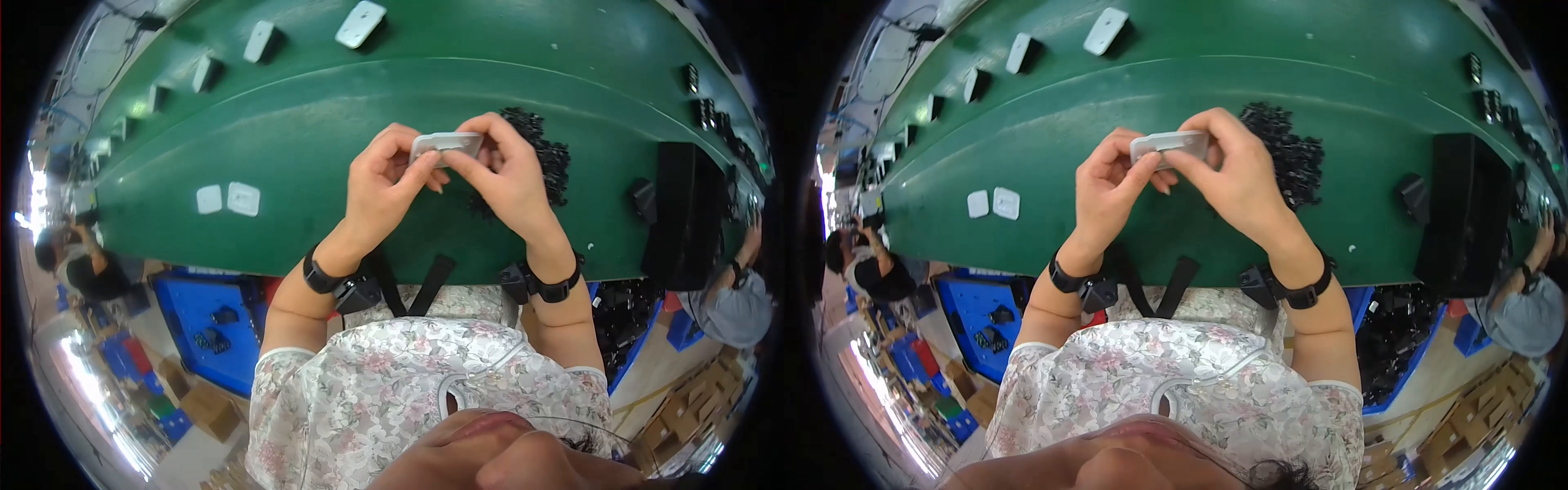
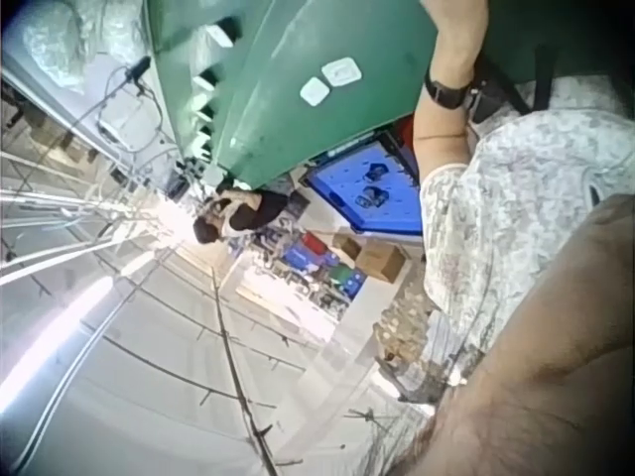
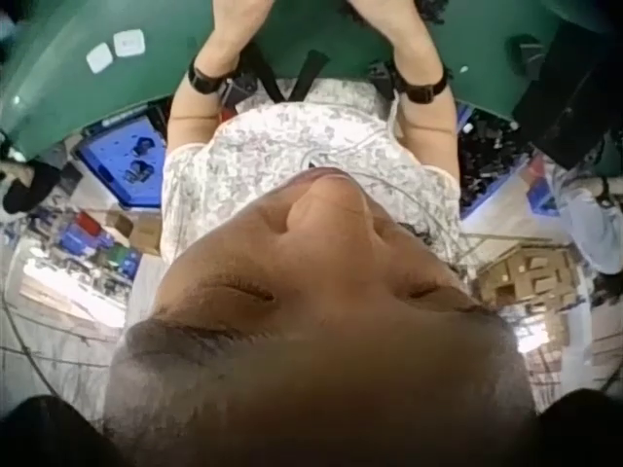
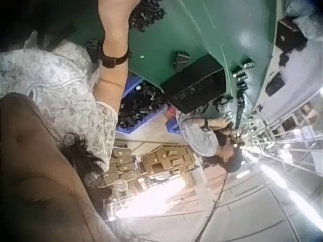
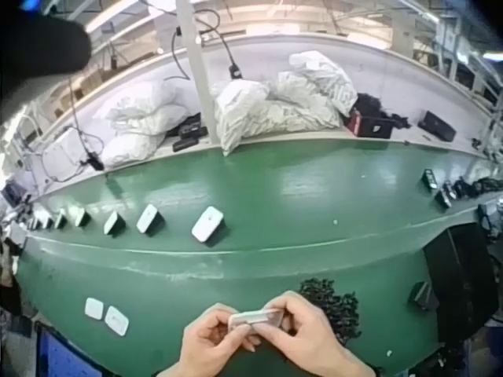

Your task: The person is assembling small electronic or mechanical components by placing small black parts onto white rectangular bases on an assembly line.

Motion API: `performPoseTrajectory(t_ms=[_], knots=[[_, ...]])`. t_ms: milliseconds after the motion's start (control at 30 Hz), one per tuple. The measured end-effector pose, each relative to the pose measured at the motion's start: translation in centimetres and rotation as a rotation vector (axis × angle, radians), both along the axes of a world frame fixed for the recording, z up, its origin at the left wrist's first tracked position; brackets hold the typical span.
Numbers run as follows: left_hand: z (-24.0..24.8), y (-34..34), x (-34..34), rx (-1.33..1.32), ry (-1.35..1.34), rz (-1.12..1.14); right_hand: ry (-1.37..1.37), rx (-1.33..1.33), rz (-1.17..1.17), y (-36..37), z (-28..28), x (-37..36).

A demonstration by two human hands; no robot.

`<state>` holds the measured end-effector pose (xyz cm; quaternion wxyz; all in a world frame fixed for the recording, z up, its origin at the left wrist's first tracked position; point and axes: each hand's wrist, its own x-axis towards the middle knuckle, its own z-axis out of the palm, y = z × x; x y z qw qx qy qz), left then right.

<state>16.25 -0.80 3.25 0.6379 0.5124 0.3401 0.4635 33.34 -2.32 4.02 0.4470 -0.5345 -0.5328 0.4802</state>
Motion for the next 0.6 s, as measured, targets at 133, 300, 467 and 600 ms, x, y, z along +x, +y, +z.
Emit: performPoseTrajectory(t_ms=[133, 300, 467, 600], knots=[[-0.1, -0.4, -0.4, 0.022, 0.093, -0.011, 0.048, -0.051, 0.093, 0.6, 0.3, 0.7], [0.2, 0.0, -0.2, 0.014, 0.079, -0.097, -0.062, 0.078, 0.013, 0.8, 0.2, 1.2], [0.9, 0.7, -0.2, -0.026, 0.112, 0.025, 0.004, 0.191, 0.013, 0.2, 1.0, 2.3], [-1.7, 4.5, -4.4, 0.003, 0.411, 0.055, -0.939, 0.612, -0.221, -1.9, 2.3, 8.2]])
